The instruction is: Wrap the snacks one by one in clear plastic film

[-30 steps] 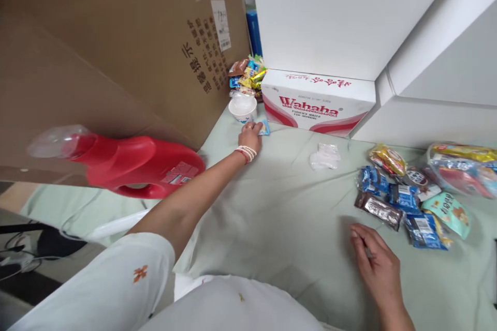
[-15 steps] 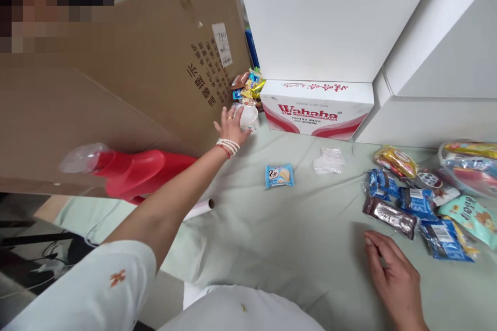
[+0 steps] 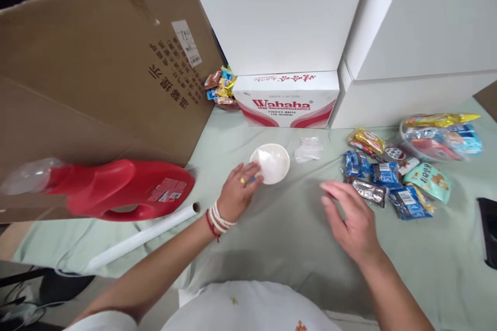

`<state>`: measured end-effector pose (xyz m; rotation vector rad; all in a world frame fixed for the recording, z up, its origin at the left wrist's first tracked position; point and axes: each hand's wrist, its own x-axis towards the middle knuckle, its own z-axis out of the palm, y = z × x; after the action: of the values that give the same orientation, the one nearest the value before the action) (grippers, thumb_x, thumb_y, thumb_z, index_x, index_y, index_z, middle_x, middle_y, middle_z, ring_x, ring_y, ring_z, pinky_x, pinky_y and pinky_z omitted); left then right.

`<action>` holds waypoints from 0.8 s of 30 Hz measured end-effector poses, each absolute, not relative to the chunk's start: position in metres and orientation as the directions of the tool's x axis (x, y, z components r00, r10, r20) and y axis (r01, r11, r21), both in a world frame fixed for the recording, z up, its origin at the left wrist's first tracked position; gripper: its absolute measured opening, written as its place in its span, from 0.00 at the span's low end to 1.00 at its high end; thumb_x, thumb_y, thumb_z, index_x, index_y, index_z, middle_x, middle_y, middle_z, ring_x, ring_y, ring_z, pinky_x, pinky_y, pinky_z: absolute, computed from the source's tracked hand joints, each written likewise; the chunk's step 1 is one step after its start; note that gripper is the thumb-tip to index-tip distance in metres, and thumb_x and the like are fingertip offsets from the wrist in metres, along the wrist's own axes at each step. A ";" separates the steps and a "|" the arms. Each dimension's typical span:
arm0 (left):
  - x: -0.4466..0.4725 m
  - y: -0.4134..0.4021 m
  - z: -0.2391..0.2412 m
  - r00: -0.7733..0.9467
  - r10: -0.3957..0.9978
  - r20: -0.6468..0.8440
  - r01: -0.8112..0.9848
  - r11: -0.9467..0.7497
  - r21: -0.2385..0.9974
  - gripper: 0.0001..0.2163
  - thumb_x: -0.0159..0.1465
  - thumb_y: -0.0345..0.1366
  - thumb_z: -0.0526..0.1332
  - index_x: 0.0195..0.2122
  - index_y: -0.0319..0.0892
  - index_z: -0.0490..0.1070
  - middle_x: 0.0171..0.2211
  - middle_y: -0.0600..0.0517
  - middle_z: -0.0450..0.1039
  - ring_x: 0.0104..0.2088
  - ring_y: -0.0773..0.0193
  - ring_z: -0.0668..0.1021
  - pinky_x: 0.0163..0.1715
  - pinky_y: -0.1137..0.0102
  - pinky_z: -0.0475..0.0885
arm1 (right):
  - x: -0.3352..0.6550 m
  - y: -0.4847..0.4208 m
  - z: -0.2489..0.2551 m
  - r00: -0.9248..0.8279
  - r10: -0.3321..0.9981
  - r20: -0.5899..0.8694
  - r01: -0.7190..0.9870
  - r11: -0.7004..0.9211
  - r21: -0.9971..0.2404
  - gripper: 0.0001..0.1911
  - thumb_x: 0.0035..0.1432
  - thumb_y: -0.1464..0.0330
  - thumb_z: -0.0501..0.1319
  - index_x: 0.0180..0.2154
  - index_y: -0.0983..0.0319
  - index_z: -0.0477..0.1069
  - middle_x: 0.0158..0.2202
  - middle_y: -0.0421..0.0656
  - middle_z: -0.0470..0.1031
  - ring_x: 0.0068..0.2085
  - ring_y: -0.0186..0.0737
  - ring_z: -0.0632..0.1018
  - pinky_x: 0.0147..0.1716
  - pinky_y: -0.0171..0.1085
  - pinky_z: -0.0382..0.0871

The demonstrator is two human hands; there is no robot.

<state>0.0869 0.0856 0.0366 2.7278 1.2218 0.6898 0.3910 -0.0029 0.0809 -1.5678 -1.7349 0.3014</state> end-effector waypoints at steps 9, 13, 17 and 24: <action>0.127 0.032 0.003 0.544 0.623 0.562 0.519 -0.776 0.358 0.17 0.68 0.23 0.53 0.56 0.41 0.66 0.51 0.39 0.74 0.59 0.54 0.74 0.52 0.56 0.79 | 0.312 0.089 0.096 -0.409 0.823 -0.395 0.905 0.310 -0.291 0.16 0.66 0.72 0.57 0.53 0.67 0.75 0.52 0.56 0.79 0.51 0.51 0.80 0.49 0.39 0.70; 0.133 0.029 -0.001 0.443 0.673 0.593 0.518 -0.731 0.444 0.22 0.68 0.23 0.52 0.62 0.41 0.60 0.53 0.39 0.71 0.57 0.55 0.75 0.52 0.55 0.79 | 0.308 0.086 0.093 -0.408 0.775 -0.483 0.912 0.324 -0.251 0.20 0.67 0.68 0.58 0.57 0.70 0.72 0.54 0.60 0.77 0.54 0.56 0.78 0.47 0.41 0.71; 0.137 0.027 -0.002 0.419 0.670 0.613 0.523 -0.730 0.440 0.26 0.66 0.21 0.52 0.65 0.41 0.56 0.51 0.39 0.71 0.53 0.55 0.76 0.49 0.57 0.80 | 0.308 0.088 0.094 -0.415 0.722 -0.554 0.910 0.328 -0.254 0.20 0.62 0.64 0.63 0.53 0.68 0.76 0.53 0.59 0.78 0.51 0.57 0.80 0.41 0.40 0.72; 0.131 0.020 -0.007 0.402 0.667 0.627 0.541 -0.725 0.425 0.32 0.66 0.22 0.55 0.71 0.44 0.50 0.53 0.38 0.69 0.54 0.54 0.76 0.49 0.58 0.80 | 0.340 0.082 0.096 -0.583 0.711 -0.393 0.736 0.257 -0.626 0.12 0.58 0.67 0.64 0.43 0.64 0.80 0.44 0.50 0.81 0.42 0.46 0.80 0.40 0.36 0.70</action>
<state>0.1310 0.0198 -0.0070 2.4981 1.0859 1.2270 0.3404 0.0824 0.0964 -1.4486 -2.5152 1.2815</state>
